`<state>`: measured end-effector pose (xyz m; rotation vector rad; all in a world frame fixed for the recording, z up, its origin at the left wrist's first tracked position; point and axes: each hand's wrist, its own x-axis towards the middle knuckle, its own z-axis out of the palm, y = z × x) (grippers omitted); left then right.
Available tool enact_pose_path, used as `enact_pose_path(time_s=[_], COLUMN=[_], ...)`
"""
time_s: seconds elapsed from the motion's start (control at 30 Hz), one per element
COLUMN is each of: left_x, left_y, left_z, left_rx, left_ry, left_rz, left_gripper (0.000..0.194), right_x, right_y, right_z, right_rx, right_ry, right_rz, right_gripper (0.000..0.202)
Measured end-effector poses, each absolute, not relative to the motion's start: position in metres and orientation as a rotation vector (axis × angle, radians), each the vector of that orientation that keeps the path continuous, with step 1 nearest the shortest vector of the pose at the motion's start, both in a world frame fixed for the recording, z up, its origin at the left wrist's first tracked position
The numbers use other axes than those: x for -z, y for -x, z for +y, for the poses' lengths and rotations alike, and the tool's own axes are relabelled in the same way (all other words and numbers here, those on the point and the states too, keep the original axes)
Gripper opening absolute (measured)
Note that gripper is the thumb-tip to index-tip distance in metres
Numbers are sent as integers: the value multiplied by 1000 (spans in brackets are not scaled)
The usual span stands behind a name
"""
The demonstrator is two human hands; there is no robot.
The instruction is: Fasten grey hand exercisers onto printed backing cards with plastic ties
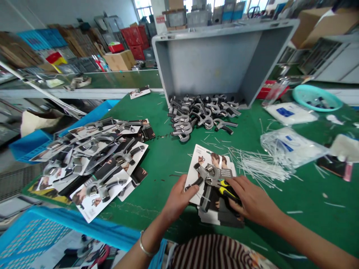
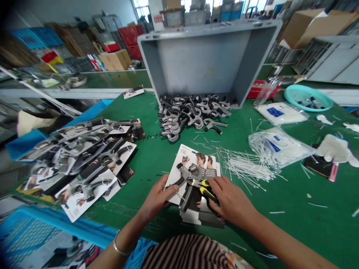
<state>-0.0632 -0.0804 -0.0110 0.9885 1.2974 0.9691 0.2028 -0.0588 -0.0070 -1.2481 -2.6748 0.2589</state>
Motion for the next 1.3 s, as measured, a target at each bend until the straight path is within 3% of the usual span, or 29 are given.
enact_pose_path(time_s=[0.23,0.43,0.57,0.7,0.8,1.03,1.3], left_x=[12,-1,-18,-24,-21,-9,-6], left_y=[70,86,98,100,88,51,39], left_z=[-74,-66,-64,-48,-33,-47,-58], left_rx=[-768,-754,-711,-1054,-1454,-1655,-1729], left_ry=[-765,-761,-794,-938,-866,-625,-603], left_rz=[1216,1144,1153,1283,1291,1164,1195], left_gripper=[39,25,23,26,27,33,30], right_x=[14,-15,-40,-59,-51,12,15], right_y=[-213,-215,-205,-179,-154,-115,-105], right_z=[-31,4,1,-31,-60,-73,-69], right_rx=[-327,-433,-687,-1229,-1385,-970,-801], right_ry=[1082,650,660,747,712,1161,1313], right_rz=[-2794,-2952,-2926,-2627,-2518,-2219,-2119], right_gripper=[32,32,29,22,31,40,40])
